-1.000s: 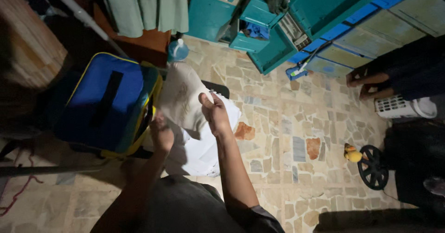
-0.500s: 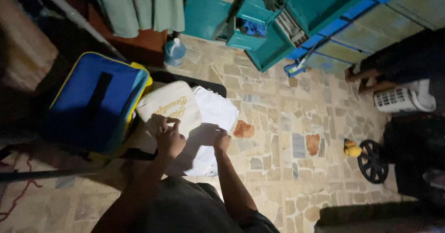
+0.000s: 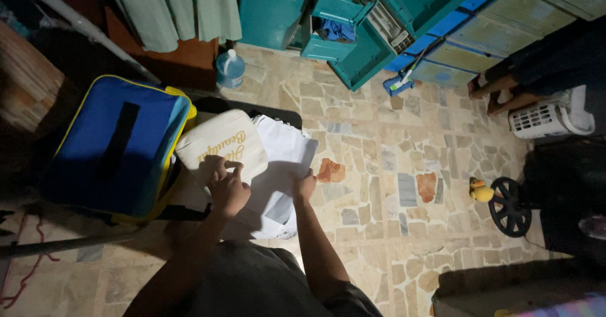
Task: The person packs a blue and yellow backpack by placing several white papers, a small white box, and a framed picture into the bag. The person arranges the items inside and closes the bag.
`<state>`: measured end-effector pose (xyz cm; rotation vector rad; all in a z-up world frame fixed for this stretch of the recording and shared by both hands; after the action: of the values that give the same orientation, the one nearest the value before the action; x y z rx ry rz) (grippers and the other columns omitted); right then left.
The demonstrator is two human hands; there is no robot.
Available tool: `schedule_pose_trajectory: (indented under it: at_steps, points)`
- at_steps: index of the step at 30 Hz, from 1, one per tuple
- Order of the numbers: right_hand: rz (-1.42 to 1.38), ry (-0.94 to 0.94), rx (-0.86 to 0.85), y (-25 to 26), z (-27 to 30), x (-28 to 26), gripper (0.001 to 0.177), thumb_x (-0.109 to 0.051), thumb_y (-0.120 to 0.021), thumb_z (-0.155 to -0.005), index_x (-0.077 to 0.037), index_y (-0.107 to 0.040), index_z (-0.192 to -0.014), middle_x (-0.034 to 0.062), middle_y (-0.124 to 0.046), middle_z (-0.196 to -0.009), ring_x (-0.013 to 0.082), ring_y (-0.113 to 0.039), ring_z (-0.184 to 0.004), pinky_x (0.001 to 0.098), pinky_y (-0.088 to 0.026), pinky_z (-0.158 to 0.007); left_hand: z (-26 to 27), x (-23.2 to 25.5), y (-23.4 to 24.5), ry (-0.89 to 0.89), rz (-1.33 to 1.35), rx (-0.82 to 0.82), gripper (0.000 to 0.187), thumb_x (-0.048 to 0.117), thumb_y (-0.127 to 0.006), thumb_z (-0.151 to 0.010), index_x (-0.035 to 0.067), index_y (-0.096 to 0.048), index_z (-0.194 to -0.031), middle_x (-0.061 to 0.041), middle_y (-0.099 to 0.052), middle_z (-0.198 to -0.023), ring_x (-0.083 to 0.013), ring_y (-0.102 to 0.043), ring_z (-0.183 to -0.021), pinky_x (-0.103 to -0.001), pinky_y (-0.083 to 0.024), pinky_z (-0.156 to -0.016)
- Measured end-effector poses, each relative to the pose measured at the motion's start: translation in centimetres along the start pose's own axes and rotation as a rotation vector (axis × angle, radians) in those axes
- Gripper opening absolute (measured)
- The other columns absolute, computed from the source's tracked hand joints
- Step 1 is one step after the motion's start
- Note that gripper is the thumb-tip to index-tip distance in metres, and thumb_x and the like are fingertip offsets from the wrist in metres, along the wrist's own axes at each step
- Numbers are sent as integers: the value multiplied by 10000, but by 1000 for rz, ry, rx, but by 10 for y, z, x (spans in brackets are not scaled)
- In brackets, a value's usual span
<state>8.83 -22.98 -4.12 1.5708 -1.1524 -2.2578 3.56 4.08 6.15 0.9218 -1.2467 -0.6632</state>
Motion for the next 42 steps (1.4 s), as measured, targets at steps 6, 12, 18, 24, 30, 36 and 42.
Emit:
schedule_pose_trajectory:
  at_steps: [6, 12, 18, 24, 30, 36, 42]
  points:
    - [-19, -230, -15, -21, -5, -4, 463, -283, -557, -968, -20, -516, -1347, 311, -519, -1300, 475, -583, -1163, 485, -492, -994, -1, -5, -4, 61, 16, -34, 571, 216, -759, -745, 251, -648, -1304, -129, -325, -1540, -425, -445, -1335, -591, -359, -1068]
    - [137, -205, 92, -20, -17, -9, 411, -301, -543, -918, -59, -564, -1249, 230, -559, -1258, 437, -552, -1169, 524, -448, -961, -2, -10, -6, 43, -28, -66, 604, 242, -769, -735, 272, -632, -1323, -108, -341, -1536, -406, -430, -1362, -572, -371, -1073]
    - [-106, 73, 92, 0, -23, -8, 426, -149, -542, -850, -11, -615, -1247, 224, -633, -1166, 395, -641, -1062, 441, -522, -903, -3, -8, -2, 65, -58, -170, 653, 241, -761, -731, 284, -596, -1361, -100, -316, -1540, -376, -403, -1377, -558, -375, -1075]
    - [-905, 70, -428, -5, -17, -13, 298, -104, -593, -934, 87, -665, -1151, 149, -734, -1036, 229, -698, -898, 345, -575, -801, -3, -4, -2, 66, -39, -114, 618, 268, -771, -736, 266, -609, -1332, -110, -305, -1523, -387, -399, -1349, -583, -370, -1052]
    - [-778, 35, -540, -13, 8, -7, 441, -99, -650, -921, 106, -635, -1312, 185, -735, -1096, 245, -692, -964, 357, -566, -840, 2, -1, -5, 7, -53, -7, 519, 227, -728, -752, 262, -653, -1265, -65, -358, -1525, -357, -368, -1446, -551, -398, -1089]
    - [-13, 105, -190, -11, 9, -8, 966, -105, -780, -800, -119, -234, -1597, 284, -412, -1401, 422, -550, -1186, 466, -503, -1011, 2, 1, -11, -29, 8, 61, 551, 231, -749, -718, 201, -669, -1262, -180, -296, -1544, -417, -315, -1412, -590, -392, -1044]
    - [111, 253, -80, -12, 29, -38, 1066, -106, -748, -817, -74, -34, -1608, 322, -270, -1523, 523, -487, -1261, 520, -456, -1028, 4, -1, -12, -14, 20, 20, 547, 224, -760, -717, 197, -671, -1257, -187, -285, -1533, -438, -295, -1426, -611, -359, -1024]
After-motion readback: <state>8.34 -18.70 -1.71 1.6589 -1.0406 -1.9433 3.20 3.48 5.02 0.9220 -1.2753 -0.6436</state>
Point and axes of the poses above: each hand's wrist, its own z-axis away from the middle knuckle, its own y-axis out of the back of the hand, x = y × z, the point moved 5 cm from there along -z, towards the middle knuckle
